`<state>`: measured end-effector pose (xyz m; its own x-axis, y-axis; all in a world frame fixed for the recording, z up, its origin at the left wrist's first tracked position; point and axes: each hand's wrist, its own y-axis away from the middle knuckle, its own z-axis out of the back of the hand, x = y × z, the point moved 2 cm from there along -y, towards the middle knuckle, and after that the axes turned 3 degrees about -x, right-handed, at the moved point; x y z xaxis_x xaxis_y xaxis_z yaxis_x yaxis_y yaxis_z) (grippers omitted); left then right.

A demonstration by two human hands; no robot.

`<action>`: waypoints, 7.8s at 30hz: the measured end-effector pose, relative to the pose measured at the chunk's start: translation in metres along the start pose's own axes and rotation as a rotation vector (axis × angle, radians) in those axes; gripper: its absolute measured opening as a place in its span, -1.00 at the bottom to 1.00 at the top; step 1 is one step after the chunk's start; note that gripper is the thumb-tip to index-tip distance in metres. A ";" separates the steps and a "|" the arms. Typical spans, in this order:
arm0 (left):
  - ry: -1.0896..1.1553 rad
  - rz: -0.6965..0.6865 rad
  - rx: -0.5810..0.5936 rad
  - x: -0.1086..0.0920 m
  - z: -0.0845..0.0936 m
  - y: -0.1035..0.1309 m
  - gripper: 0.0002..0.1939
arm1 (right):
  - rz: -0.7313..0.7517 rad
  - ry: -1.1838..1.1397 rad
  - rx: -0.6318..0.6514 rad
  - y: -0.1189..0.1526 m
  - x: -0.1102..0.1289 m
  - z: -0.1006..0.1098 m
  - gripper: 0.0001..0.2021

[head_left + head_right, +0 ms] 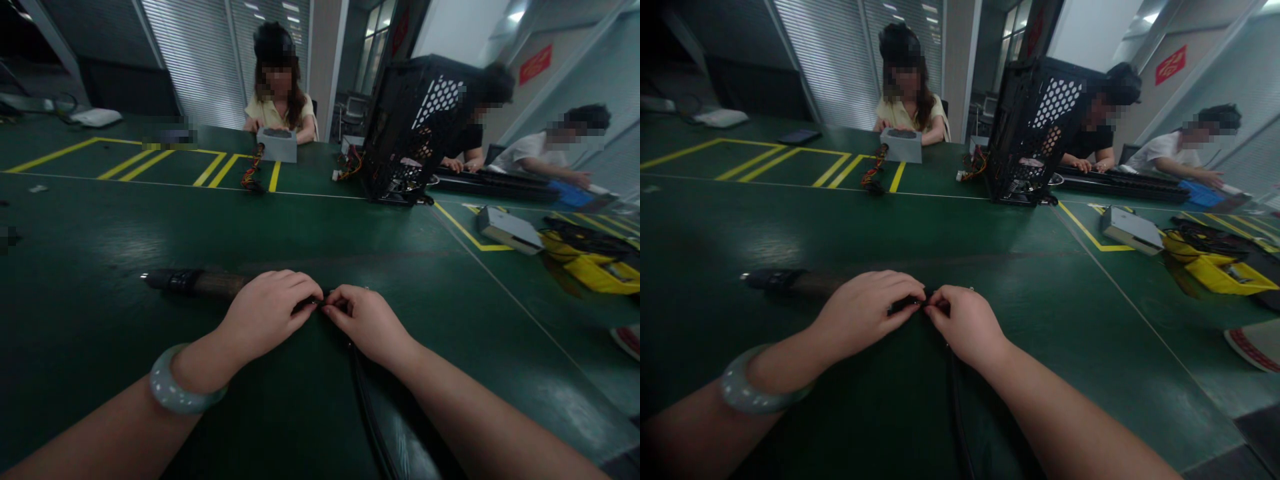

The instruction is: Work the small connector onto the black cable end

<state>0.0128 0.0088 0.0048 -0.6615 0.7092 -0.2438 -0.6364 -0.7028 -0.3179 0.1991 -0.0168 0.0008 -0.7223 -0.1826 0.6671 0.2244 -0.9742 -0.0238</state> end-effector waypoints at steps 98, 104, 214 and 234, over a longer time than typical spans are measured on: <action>0.041 0.083 -0.055 -0.012 0.009 0.006 -0.89 | 0.047 -0.004 -0.119 -0.003 -0.009 -0.010 -0.92; 0.019 0.111 -0.062 -0.011 0.007 0.006 -0.84 | 0.024 0.007 -0.110 -0.002 -0.007 -0.008 -0.92; 0.101 0.135 -0.066 -0.005 0.002 0.005 -0.84 | 0.015 -0.041 -0.094 -0.002 -0.005 -0.009 -0.93; 0.087 0.135 -0.101 -0.003 -0.002 0.007 -0.80 | 0.024 -0.042 -0.076 -0.004 -0.008 -0.010 -0.94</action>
<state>0.0115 0.0017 0.0019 -0.6987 0.6139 -0.3674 -0.4981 -0.7860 -0.3662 0.1980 -0.0129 -0.0117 -0.6889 -0.2015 0.6963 0.1896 -0.9772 -0.0952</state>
